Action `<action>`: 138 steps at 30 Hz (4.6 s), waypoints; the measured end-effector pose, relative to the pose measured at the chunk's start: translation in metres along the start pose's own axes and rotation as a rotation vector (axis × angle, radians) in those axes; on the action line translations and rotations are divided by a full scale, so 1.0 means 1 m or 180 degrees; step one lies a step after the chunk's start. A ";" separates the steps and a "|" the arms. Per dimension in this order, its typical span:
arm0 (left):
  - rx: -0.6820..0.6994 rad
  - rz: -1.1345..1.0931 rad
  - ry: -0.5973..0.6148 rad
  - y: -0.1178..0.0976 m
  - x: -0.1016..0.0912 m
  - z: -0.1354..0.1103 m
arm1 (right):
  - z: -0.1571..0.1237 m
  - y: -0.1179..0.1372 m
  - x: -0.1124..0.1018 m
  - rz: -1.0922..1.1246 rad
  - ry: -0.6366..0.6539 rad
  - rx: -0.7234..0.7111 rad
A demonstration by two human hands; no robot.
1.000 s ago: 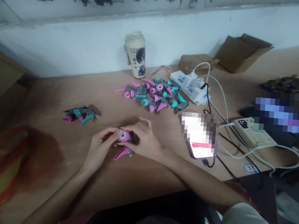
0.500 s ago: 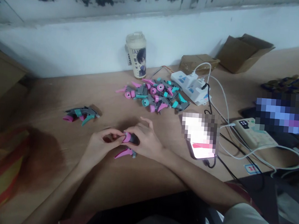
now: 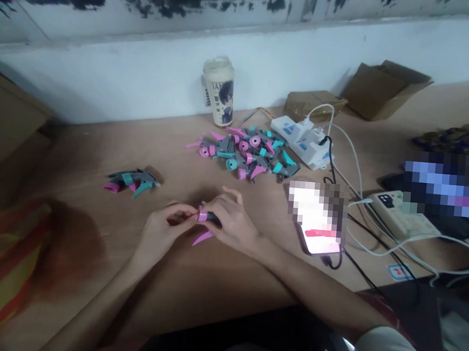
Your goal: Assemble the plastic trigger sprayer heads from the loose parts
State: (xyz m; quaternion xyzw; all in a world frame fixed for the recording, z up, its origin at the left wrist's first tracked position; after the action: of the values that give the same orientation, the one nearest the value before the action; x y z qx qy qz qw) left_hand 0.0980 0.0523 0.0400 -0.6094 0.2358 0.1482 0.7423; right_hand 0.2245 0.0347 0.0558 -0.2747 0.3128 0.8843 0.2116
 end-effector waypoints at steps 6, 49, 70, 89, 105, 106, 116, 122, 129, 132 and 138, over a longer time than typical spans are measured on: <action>-0.0052 -0.0406 -0.0165 -0.001 -0.001 -0.004 | 0.001 0.000 -0.006 0.0116 -0.0127 0.0045; 0.1020 -0.0070 -0.0104 -0.030 0.000 -0.016 | -0.003 0.004 -0.015 0.0847 -0.0485 0.0142; -0.0030 -0.1055 0.0383 0.005 0.017 -0.002 | -0.002 0.012 -0.013 0.0361 -0.0414 -0.0222; -0.1016 -0.1882 -0.0474 0.038 -0.038 -0.006 | 0.029 -0.010 0.025 0.0350 0.0017 0.0454; -0.1317 -0.2761 -0.0520 0.022 -0.038 -0.065 | 0.085 0.031 0.058 0.0942 0.0735 0.0481; -0.1209 -0.2621 -0.0599 0.018 -0.040 -0.066 | 0.076 0.035 0.043 0.1003 0.0667 0.0581; 0.0059 -0.0406 -0.1220 -0.041 -0.045 -0.079 | -0.003 0.058 -0.011 0.1608 -0.0021 0.1422; 0.0456 0.0242 -0.1380 -0.058 -0.037 -0.083 | -0.015 0.054 -0.021 0.1821 -0.0226 0.1674; 0.0644 0.0520 -0.1304 -0.066 -0.028 -0.080 | -0.019 0.046 -0.028 0.1944 -0.0181 0.1833; 0.0688 0.0561 -0.1309 -0.069 -0.025 -0.080 | -0.021 0.043 -0.030 0.1944 -0.0199 0.1857; 0.0788 0.0690 -0.1264 -0.074 -0.018 -0.081 | -0.028 0.040 -0.034 0.1967 -0.0382 0.1930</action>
State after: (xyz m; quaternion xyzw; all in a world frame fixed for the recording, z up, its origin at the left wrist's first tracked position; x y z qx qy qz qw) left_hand 0.1068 -0.0414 0.0999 -0.4440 0.1657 0.3136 0.8228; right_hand 0.2382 -0.0192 0.0759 -0.0417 0.6130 0.7886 0.0260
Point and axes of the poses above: each hand's wrist, its own z-axis towards the middle knuckle, its own x-axis out of the palm, y = z × x, the point moved 10 cm from there along z, towards the middle knuckle, and after that the axes turned 3 degrees about -z, right-handed, at the moved point
